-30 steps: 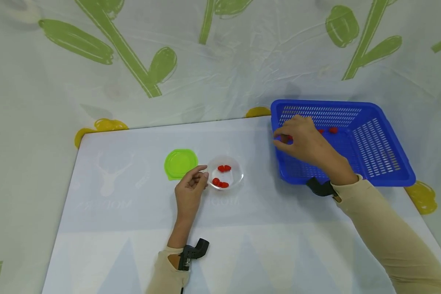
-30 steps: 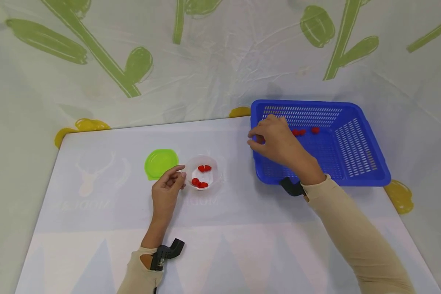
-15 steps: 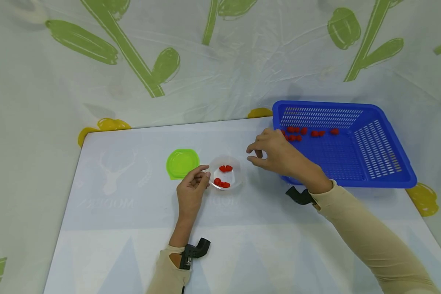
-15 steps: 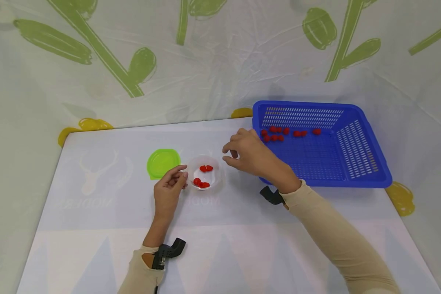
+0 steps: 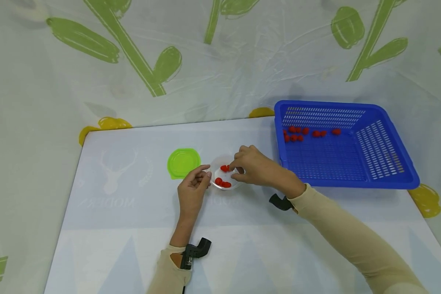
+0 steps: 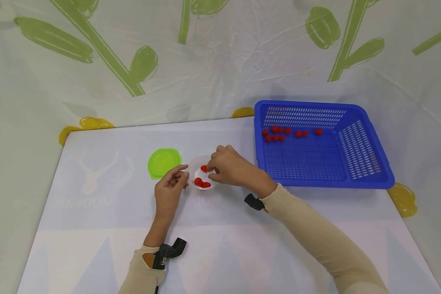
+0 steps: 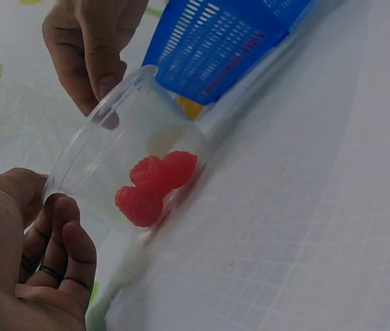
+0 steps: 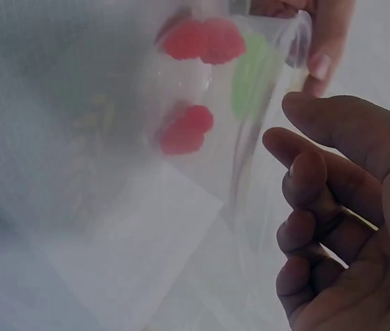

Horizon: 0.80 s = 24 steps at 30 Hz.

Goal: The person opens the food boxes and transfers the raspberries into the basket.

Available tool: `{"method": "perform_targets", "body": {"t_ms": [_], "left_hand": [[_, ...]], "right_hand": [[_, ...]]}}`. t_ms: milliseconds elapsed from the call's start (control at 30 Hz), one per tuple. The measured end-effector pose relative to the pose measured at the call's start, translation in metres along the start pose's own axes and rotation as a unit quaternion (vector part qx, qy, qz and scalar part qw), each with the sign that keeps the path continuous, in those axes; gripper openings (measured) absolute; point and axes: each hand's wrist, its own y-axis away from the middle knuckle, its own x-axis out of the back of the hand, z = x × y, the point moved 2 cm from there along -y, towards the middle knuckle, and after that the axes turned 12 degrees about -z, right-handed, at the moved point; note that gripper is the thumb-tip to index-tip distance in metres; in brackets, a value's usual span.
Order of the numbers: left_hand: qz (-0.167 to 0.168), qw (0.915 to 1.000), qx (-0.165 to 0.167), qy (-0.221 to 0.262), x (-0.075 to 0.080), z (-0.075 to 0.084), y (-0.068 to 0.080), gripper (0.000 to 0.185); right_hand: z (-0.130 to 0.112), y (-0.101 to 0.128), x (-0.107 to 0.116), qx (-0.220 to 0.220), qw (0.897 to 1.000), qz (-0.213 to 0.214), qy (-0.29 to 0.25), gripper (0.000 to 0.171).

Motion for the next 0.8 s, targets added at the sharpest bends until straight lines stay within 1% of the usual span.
{"method": "perform_targets", "body": {"t_ms": [167,233,367,500,600,633,800], "left_hand": [[0.0,1.0,-0.001,0.002,0.002,-0.024,-0.002,0.025],[-0.001,1.0,-0.006,0.004,0.002,-0.024,-0.002,0.024],[-0.003,0.9999,-0.012,0.005,0.001,-0.024,-0.002,0.023],[-0.002,0.9999,-0.013,0.002,0.001,-0.024,-0.002,0.024],[0.0,0.9999,-0.014,-0.003,0.0,-0.021,-0.002,0.025],[0.0,0.9999,-0.014,-0.004,0.0,-0.02,-0.002,0.024],[-0.002,0.9998,-0.02,0.004,-0.001,0.0,-0.001,0.023]], "right_hand": [[0.0,-0.01,-0.01,-0.007,1.0,-0.028,0.011,0.015],[0.0,-0.013,-0.012,-0.01,0.999,-0.041,0.015,0.012],[-0.001,-0.018,-0.016,0.004,0.998,-0.063,0.03,0.012],[-0.003,-0.023,-0.019,0.015,0.995,-0.08,0.057,0.017],[-0.004,-0.027,-0.021,0.011,0.992,-0.096,0.08,0.013],[-0.005,-0.029,-0.021,0.009,0.991,-0.101,0.085,0.012],[-0.006,-0.035,-0.022,0.008,0.988,-0.12,0.101,0.012]]}}
